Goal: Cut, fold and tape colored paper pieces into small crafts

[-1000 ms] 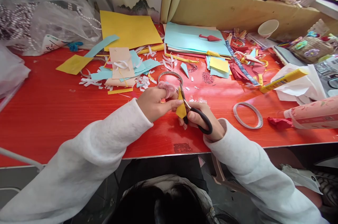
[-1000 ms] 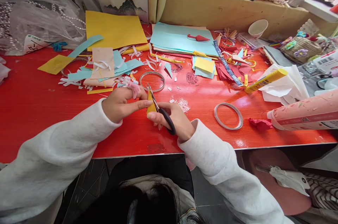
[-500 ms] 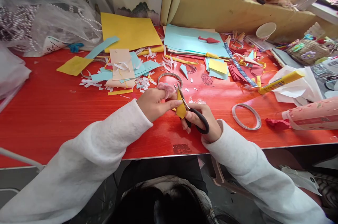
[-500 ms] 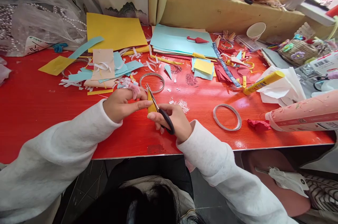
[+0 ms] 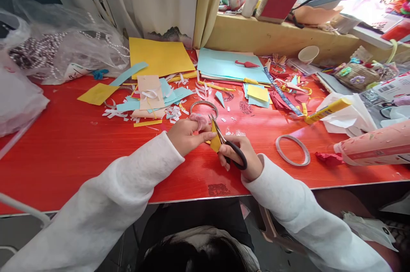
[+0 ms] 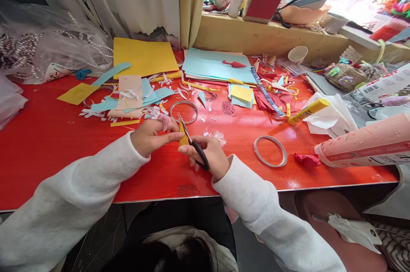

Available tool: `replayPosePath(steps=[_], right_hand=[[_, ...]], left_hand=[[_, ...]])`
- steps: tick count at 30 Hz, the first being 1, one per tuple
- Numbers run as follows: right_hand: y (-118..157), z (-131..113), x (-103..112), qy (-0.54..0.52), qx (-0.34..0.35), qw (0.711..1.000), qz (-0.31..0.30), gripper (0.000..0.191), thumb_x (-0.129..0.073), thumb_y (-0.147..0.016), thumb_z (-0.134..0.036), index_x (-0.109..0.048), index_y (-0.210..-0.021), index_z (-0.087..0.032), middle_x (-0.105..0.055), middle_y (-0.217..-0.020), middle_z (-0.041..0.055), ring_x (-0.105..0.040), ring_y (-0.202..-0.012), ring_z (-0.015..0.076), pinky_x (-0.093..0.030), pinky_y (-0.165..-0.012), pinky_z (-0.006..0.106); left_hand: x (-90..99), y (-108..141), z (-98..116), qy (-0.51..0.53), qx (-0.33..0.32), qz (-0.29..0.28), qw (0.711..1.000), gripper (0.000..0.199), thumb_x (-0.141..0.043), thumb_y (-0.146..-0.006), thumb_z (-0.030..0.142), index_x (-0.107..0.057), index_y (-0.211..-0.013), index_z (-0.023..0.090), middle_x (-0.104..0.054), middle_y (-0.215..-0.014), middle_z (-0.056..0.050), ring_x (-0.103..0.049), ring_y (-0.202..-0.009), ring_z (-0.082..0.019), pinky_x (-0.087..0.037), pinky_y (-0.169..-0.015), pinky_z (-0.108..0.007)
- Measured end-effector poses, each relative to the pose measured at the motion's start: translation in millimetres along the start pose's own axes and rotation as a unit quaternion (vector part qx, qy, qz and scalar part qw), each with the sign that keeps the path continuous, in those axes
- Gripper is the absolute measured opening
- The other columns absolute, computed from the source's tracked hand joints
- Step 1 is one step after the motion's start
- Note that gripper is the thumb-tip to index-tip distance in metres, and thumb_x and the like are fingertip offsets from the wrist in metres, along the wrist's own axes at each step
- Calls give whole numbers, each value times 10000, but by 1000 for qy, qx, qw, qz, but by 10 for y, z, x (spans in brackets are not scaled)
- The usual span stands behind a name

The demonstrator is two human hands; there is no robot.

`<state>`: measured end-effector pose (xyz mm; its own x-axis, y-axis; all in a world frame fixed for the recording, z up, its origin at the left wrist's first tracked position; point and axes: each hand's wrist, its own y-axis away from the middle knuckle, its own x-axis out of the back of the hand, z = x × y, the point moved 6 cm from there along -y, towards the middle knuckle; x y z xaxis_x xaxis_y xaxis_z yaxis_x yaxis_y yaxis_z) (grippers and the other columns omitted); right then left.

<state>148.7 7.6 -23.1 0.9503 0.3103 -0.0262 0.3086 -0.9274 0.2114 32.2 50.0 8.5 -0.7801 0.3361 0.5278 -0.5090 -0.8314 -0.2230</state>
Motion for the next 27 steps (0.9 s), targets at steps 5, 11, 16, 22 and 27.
replayPosePath(steps=[5,11,16,22,27], right_hand=[[-4,-4,14,-15,7,1000,8,408,-694,-557,-507,-525,-632,-144,-468,-387,-62,-395,-302,56,-308,-321,192],[2,-26,26,-29,17,999,27,406,-712,-546,-482,-538,-682,-142,-450,-366,-73,-372,-292,54,-288,-303,189],[2,-25,132,-20,46,997,59,369,-668,-621,-474,-555,-714,-135,-434,-346,-73,-344,-277,46,-251,-301,183],[17,-34,293,-39,120,989,80,340,-522,-766,-472,-565,-765,-135,-453,-377,-53,-361,-283,54,-257,-322,197],[7,-25,188,-59,128,990,-9,373,-494,-777,-487,-568,-832,-126,-499,-465,-29,-421,-333,57,-281,-347,188]], left_hand=[[16,2,14,33,10,0,999,284,-551,-730,343,-470,-540,149,-502,-608,14,-454,-622,-99,-385,-675,-262],[36,-4,-6,41,7,0,999,262,-556,-732,362,-547,-585,146,-515,-619,15,-471,-646,-109,-385,-691,-266],[83,1,-32,33,6,2,999,268,-555,-728,358,-514,-572,145,-495,-611,20,-470,-653,-108,-385,-714,-272],[158,-9,-69,153,40,24,987,239,-586,-676,307,-410,-598,165,-475,-597,32,-527,-605,-106,-447,-624,-268],[132,-24,-128,296,120,8,948,323,-632,-608,227,-339,-738,185,-592,-654,9,-591,-548,-123,-474,-499,-253]])
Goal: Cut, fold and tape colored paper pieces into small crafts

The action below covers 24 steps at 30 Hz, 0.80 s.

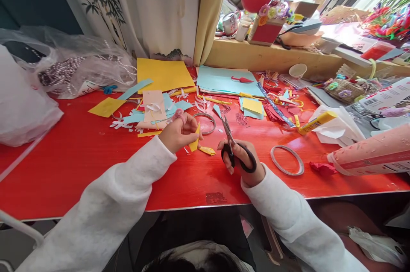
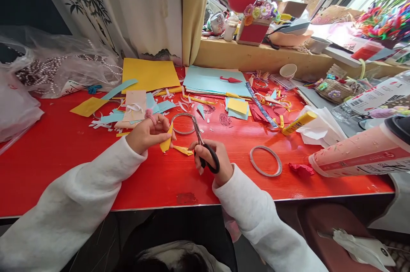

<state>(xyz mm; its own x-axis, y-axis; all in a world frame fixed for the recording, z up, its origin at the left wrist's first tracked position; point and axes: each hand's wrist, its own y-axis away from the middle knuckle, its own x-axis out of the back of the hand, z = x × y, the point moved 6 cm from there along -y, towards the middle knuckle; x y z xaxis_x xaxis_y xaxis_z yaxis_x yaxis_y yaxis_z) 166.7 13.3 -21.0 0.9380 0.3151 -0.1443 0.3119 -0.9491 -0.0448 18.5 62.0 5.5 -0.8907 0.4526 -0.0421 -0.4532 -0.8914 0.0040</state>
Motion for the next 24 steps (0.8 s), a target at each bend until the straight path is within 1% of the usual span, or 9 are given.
replayPosePath(steps=[2,4,6,9,11,13,17,21,24], right_hand=[[-7,-17,-27,-15,14,1000,-19,426,-481,-761,-532,-562,-877,-130,-527,-539,-2,-476,-413,79,-294,-349,181],[-11,-46,-33,-14,33,999,-23,472,-500,-727,-563,-548,-933,-142,-556,-643,32,-522,-537,114,-336,-361,183],[-10,-73,-19,2,49,999,-14,491,-527,-704,-562,-531,-980,-157,-570,-738,57,-532,-639,140,-388,-391,197],[4,-100,-5,29,54,998,-7,513,-524,-700,-567,-517,-1023,-169,-570,-797,72,-526,-682,153,-398,-400,208],[16,-107,-17,53,38,998,-11,516,-551,-684,-562,-527,-1012,-164,-560,-772,60,-518,-656,143,-375,-398,205],[25,-106,-51,79,11,997,-23,503,-596,-657,-547,-551,-968,-154,-539,-708,32,-495,-584,113,-356,-416,208],[34,-94,-122,111,-46,992,-41,505,-624,-614,-568,-570,-876,-140,-491,-584,-16,-456,-477,85,-351,-453,235],[38,-59,-152,126,-87,987,-47,523,-628,-588,-587,-564,-839,-132,-470,-513,-38,-441,-435,83,-346,-449,243],[40,-60,-159,136,-100,985,-40,521,-638,-573,-584,-564,-812,-127,-472,-488,-41,-434,-419,79,-342,-448,242]], left_hand=[[28,-2,-7,-15,15,13,1000,334,-629,-614,223,-357,-803,181,-625,-684,-4,-544,-489,-90,-427,-445,-214],[63,0,15,-44,6,27,999,304,-624,-644,244,-410,-845,164,-651,-737,-30,-513,-500,-70,-392,-449,-195],[93,3,54,-73,-15,36,997,267,-624,-670,278,-486,-856,145,-660,-805,-55,-520,-555,-73,-391,-483,-199],[108,12,132,-104,-51,33,993,243,-626,-681,320,-578,-827,133,-640,-834,-50,-511,-563,-76,-420,-519,-226],[107,20,186,-116,-76,30,990,222,-619,-690,321,-605,-808,134,-616,-797,-33,-493,-548,-70,-439,-539,-235],[116,26,218,-110,-90,36,989,232,-636,-680,301,-602,-841,138,-581,-763,-15,-489,-552,-66,-443,-535,-225],[141,20,206,-79,-91,51,991,328,-688,-632,272,-547,-895,137,-528,-744,4,-481,-547,-57,-427,-492,-200],[124,17,207,-67,-108,40,991,264,-625,-699,301,-529,-882,136,-515,-718,7,-481,-541,-56,-432,-506,-205],[113,26,220,-75,-116,40,990,254,-615,-706,286,-529,-895,139,-512,-740,7,-476,-543,-50,-425,-508,-198]])
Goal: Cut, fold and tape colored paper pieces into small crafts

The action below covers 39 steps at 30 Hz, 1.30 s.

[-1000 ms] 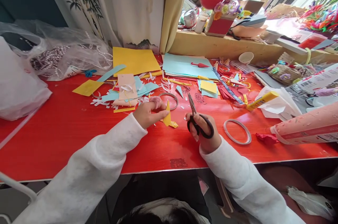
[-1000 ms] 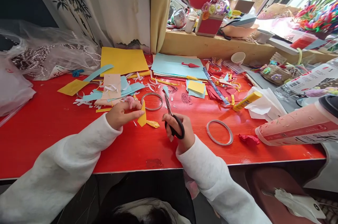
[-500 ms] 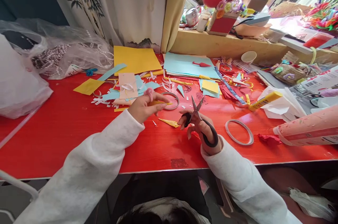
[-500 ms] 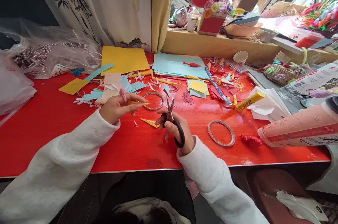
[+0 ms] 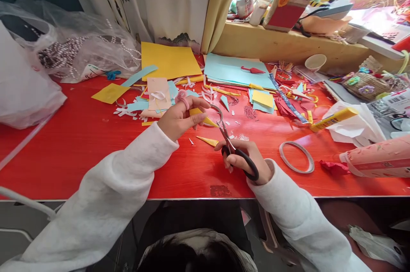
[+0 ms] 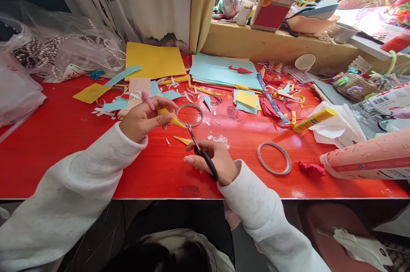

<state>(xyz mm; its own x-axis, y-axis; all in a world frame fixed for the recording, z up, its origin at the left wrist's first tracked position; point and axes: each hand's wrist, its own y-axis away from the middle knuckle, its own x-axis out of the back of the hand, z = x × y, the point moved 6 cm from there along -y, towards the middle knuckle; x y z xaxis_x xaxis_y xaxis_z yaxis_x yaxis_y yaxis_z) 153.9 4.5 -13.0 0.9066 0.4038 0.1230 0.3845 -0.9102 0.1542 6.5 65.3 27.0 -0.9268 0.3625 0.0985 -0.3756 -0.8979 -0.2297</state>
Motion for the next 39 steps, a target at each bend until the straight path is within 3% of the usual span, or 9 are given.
replayPosePath(steps=[7,22,39], right_hand=[[17,-14,-32,9,-54,998,5,526,-671,-521,-576,-564,-764,-122,-455,-437,-45,-436,-393,82,-339,-400,224],[17,45,-48,17,-102,995,7,428,-717,-515,-503,-541,-657,-139,-435,-395,-60,-413,-353,61,-343,-350,189],[24,91,-60,24,-85,996,-6,390,-714,-563,-469,-489,-580,-150,-386,-388,-75,-356,-330,36,-272,-322,174]], left_hand=[[-35,21,-13,-34,4,-7,999,223,-597,-721,247,-531,-908,146,-530,-757,-2,-499,-581,-65,-431,-532,-200],[-48,24,-48,-62,-23,-35,997,235,-578,-742,275,-525,-938,156,-529,-754,3,-512,-629,-74,-461,-624,-222],[-18,5,-78,-47,-6,-21,999,184,-586,-715,190,-555,-894,155,-546,-763,-6,-541,-680,-111,-463,-651,-261]])
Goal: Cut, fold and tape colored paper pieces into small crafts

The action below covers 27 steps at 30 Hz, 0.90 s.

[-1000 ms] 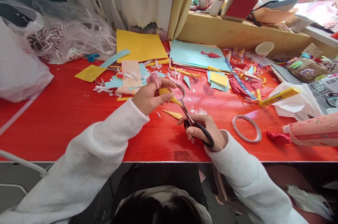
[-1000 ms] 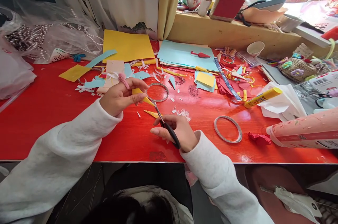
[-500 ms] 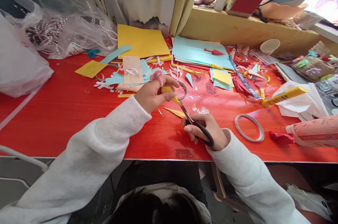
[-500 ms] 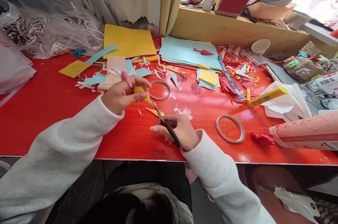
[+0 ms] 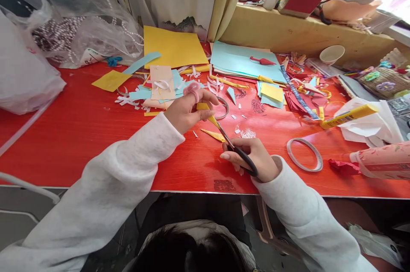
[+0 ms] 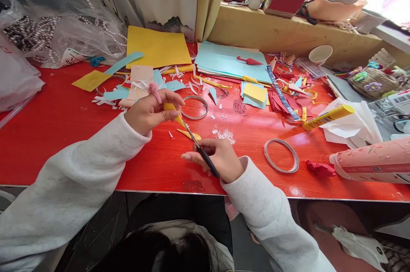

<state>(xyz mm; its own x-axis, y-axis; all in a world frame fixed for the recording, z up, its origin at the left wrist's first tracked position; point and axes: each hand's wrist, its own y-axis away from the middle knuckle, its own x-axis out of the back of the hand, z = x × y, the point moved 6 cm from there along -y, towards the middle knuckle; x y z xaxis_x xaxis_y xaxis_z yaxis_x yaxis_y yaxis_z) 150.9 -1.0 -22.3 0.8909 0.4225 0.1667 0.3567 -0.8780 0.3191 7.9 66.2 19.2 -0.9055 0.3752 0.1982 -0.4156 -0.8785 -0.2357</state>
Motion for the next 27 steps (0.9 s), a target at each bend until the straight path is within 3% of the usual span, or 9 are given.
replayPosePath(steps=[10,18,20,24,27], right_hand=[[2,25,25,47,27,998,18,359,-687,-612,-467,-505,-619,-157,-387,-375,-75,-371,-307,47,-269,-308,183],[8,-4,19,64,18,998,18,361,-685,-610,-464,-485,-582,-165,-395,-378,-68,-380,-299,50,-278,-289,173],[54,-14,49,86,23,996,19,363,-701,-593,-448,-476,-566,-164,-389,-377,-66,-373,-304,48,-272,-291,173],[273,55,309,124,25,990,57,337,-666,-640,-447,-488,-602,-164,-385,-411,-57,-381,-341,54,-281,-324,182],[485,108,792,192,30,957,214,321,-617,-682,-477,-556,-748,-169,-460,-475,-34,-413,-392,76,-339,-384,209]], left_hand=[[26,-10,6,-12,-4,-10,1000,163,-583,-717,190,-552,-872,152,-548,-735,-1,-521,-631,-89,-463,-624,-244],[7,6,40,-17,-7,-27,999,185,-622,-709,281,-585,-847,163,-546,-701,1,-519,-619,-96,-456,-598,-248],[75,9,61,-37,-17,-23,999,186,-631,-706,309,-598,-823,167,-565,-735,-11,-522,-640,-102,-457,-599,-252],[489,29,236,-83,-76,108,988,159,-630,-721,326,-608,-761,173,-552,-732,-3,-513,-652,-83,-450,-605,-242],[626,57,319,-48,-88,155,983,129,-622,-738,272,-614,-851,211,-555,-765,17,-517,-648,-62,-454,-611,-237]])
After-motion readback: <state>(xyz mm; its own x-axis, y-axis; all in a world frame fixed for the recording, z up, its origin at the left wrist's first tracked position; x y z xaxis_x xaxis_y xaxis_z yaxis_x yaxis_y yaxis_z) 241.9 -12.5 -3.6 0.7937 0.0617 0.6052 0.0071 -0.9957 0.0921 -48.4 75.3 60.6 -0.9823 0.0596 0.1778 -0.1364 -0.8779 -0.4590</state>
